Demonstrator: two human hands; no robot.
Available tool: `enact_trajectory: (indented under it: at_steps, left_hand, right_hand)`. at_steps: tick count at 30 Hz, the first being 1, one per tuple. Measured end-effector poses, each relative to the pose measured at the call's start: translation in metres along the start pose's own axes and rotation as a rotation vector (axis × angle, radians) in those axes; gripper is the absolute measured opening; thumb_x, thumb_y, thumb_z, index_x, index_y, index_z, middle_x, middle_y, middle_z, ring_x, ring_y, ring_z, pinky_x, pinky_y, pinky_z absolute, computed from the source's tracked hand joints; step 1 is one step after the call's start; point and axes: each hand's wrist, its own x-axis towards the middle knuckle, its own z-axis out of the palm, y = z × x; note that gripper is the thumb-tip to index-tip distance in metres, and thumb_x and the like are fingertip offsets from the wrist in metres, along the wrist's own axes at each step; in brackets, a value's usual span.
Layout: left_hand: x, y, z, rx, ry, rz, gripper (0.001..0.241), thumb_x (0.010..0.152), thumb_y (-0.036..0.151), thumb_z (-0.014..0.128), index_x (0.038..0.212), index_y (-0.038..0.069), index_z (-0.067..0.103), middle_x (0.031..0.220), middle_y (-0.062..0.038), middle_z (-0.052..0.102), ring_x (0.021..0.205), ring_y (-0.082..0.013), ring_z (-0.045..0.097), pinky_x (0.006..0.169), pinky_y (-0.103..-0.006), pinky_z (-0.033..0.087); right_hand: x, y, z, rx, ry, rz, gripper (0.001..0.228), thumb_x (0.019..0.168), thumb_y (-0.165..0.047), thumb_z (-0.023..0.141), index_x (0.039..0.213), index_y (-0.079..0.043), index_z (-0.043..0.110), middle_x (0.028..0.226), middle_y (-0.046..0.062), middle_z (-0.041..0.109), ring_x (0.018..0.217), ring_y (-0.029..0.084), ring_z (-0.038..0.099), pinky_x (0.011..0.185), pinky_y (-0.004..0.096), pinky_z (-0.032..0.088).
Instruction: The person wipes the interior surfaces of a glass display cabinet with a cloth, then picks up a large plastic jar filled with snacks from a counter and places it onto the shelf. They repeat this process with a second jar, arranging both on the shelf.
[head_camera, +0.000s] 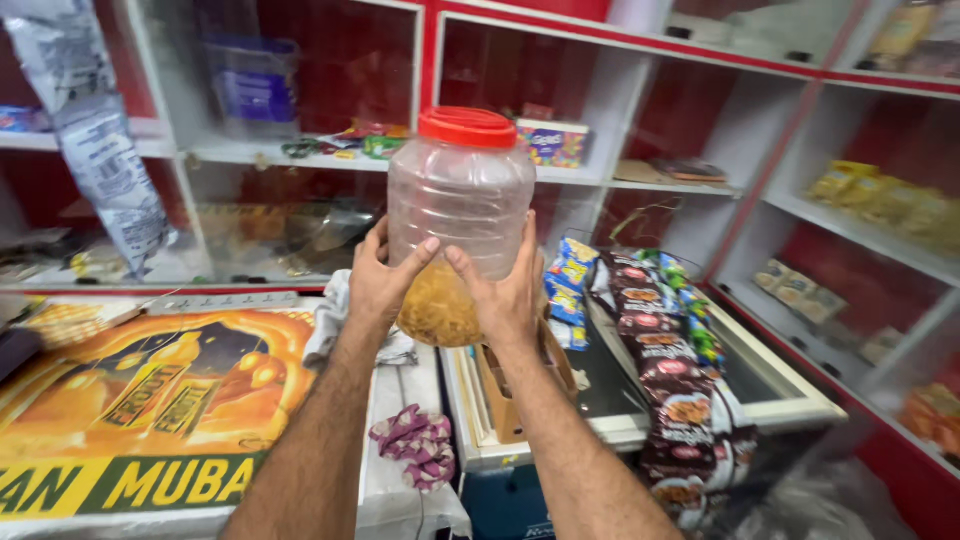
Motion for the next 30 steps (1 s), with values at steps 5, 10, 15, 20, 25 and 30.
enact_trajectory:
  at_steps: [5, 10, 15, 20, 25, 30]
  left_hand:
    - [-0.013, 0.033, 0.015, 0.144, 0.028, 0.038, 0.093, 0.084, 0.06, 0.074, 0.152, 0.003, 0.047, 0.142, -0.024, 0.052, 0.132, -0.031, 0.054, 0.109, -0.0431, 0.044]
    - [-0.027, 0.064, 0.034, -0.034, -0.019, 0.056, 0.098, 0.083, 0.067, 0.069, 0.155, 0.005, 0.041, 0.15, -0.023, 0.051, 0.14, -0.0318, 0.051, 0.114, -0.0426, 0.041]
    - [-0.034, 0.08, 0.057, -0.059, -0.069, 0.029, 0.102, 0.085, 0.066, 0.068, 0.159, 0.006, 0.033, 0.155, -0.022, 0.047, 0.144, -0.03, 0.046, 0.116, -0.042, 0.038]
    - [-0.039, 0.088, 0.077, -0.154, -0.187, 0.124, 0.108, 0.084, 0.053, 0.078, 0.161, 0.003, 0.022, 0.155, -0.02, 0.047, 0.144, -0.0279, 0.048, 0.117, -0.0413, 0.039]
    - [-0.05, 0.099, 0.108, -0.246, -0.226, 0.225, 0.119, 0.072, 0.036, 0.091, 0.16, -0.001, 0.02, 0.151, -0.021, 0.049, 0.14, -0.0277, 0.051, 0.116, -0.0406, 0.044]
    - [-0.059, 0.106, 0.133, -0.174, -0.164, 0.175, 0.128, 0.068, 0.039, 0.093, 0.16, -0.001, 0.013, 0.153, -0.022, 0.044, 0.142, -0.0284, 0.049, 0.116, -0.0405, 0.042]
  right_hand:
    - [-0.001, -0.014, -0.043, -0.005, 0.01, -0.246, 0.112, 0.086, -0.049, 0.084, 0.167, -0.003, 0.022, 0.162, 0.028, 0.041, 0.148, 0.038, 0.043, 0.123, 0.049, 0.034]
    - [-0.021, -0.041, -0.087, 0.058, -0.075, -0.188, 0.123, 0.073, -0.045, 0.086, 0.165, -0.008, 0.013, 0.151, 0.024, 0.049, 0.137, 0.032, 0.052, 0.116, 0.046, 0.042]
    - [-0.024, -0.06, -0.111, -0.128, -0.008, -0.15, 0.126, 0.07, -0.037, 0.095, 0.163, -0.008, 0.014, 0.155, 0.027, 0.04, 0.138, 0.038, 0.04, 0.115, 0.051, 0.036]
    - [-0.011, -0.048, -0.135, -0.054, -0.055, -0.2, 0.132, 0.065, -0.035, 0.095, 0.163, -0.007, 0.012, 0.156, 0.026, 0.041, 0.14, 0.038, 0.045, 0.118, 0.051, 0.038]
    - [0.011, -0.032, -0.161, -0.127, -0.03, -0.305, 0.137, 0.062, -0.039, 0.099, 0.162, -0.003, 0.013, 0.158, 0.028, 0.04, 0.143, 0.041, 0.044, 0.117, 0.052, 0.038]
    - [0.029, -0.017, -0.186, -0.122, -0.051, -0.267, 0.137, 0.06, -0.049, 0.097, 0.16, -0.002, 0.016, 0.155, 0.027, 0.039, 0.144, 0.04, 0.041, 0.117, 0.052, 0.037]
